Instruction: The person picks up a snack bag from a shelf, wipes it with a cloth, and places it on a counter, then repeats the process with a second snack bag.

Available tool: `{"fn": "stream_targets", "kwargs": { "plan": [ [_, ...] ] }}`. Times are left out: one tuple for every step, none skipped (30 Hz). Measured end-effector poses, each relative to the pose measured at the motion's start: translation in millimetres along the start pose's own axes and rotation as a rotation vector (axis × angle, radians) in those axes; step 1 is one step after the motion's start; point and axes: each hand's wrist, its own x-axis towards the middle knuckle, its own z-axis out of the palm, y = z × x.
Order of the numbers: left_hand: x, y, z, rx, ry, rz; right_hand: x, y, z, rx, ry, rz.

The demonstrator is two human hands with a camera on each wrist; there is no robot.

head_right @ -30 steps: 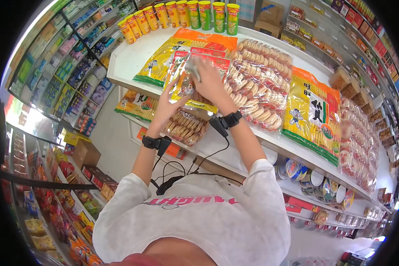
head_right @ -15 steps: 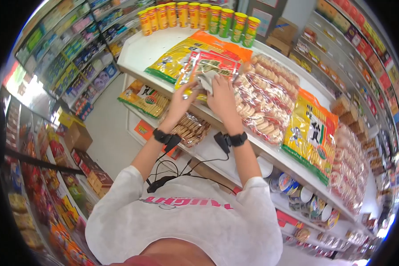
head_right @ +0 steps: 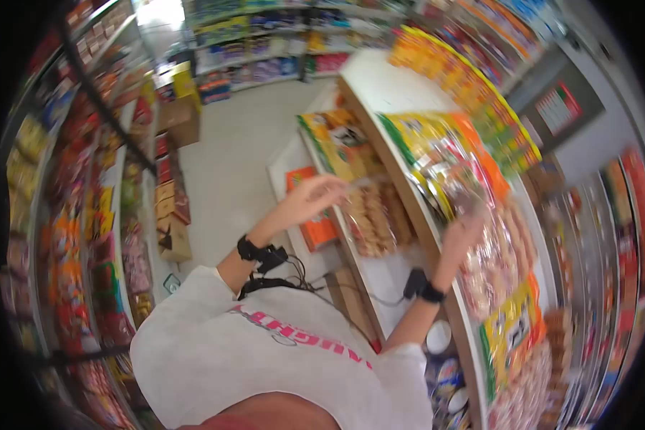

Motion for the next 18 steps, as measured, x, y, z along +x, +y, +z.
{"fn": "stream_targets", "kwargs": {
  "plan": [
    [-14,-9,-15,0.013,0.009,0.005,0,-55,-8,0.231,0.082,0.211],
    [-30,-1,-24,-0.113,0.034,-0.081,-5,-96,1,0.348,0.147,0.343],
    [-46,-4,-31,-0.098,0.096,-0.063,-10,-137,10,0.470,0.230,0.467],
    [-60,-11,-37,-0.082,0.148,-0.045,-18,-189,19,0.564,0.258,0.524],
    [-72,-14,-43,-0.064,0.194,-0.023,-31,-209,27,0.562,0.023,0.521],
    [-86,-12,-46,-0.073,0.240,-0.057,-43,-233,36,0.613,-0.233,0.480],
    [-101,-6,-47,-0.088,0.287,-0.092,-54,-261,47,0.620,-0.402,0.460],
    [-113,-4,-51,-0.109,0.336,-0.135,-67,-275,57,0.692,-0.613,0.498],
    [-123,-5,-59,-0.154,0.320,-0.128,-81,-285,67,0.751,-0.831,0.540],
    [-136,-7,-66,-0.201,0.303,-0.123,-94,-296,75,0.810,-0.939,0.470],
    [-149,-9,-70,-0.246,0.286,-0.120,-102,-311,78,0.816,-0.978,0.482],
    [-159,-11,-73,-0.282,0.344,-0.106,-108,-325,77,0.823,-1.017,0.498],
    [-172,-12,-73,-0.300,0.393,-0.113,-115,-334,74,0.829,-1.058,0.523],
    [-183,-13,-76,-0.316,0.441,-0.121,-129,-329,85,0.937,-1.042,0.491],
    [-194,-9,-78,-0.333,0.485,-0.131,-138,-333,90,1.009,-1.071,0.510],
    [-205,2,-76,-0.385,0.548,-0.096,-144,-337,94,1.073,-1.093,0.537],
    [-216,17,-77,-0.290,0.575,-0.179,-147,-338,94,1.125,-1.110,0.573],
    [-227,26,-78,-0.203,0.591,-0.262,-149,-343,95,1.137,-1.114,0.542]
  ]
}}
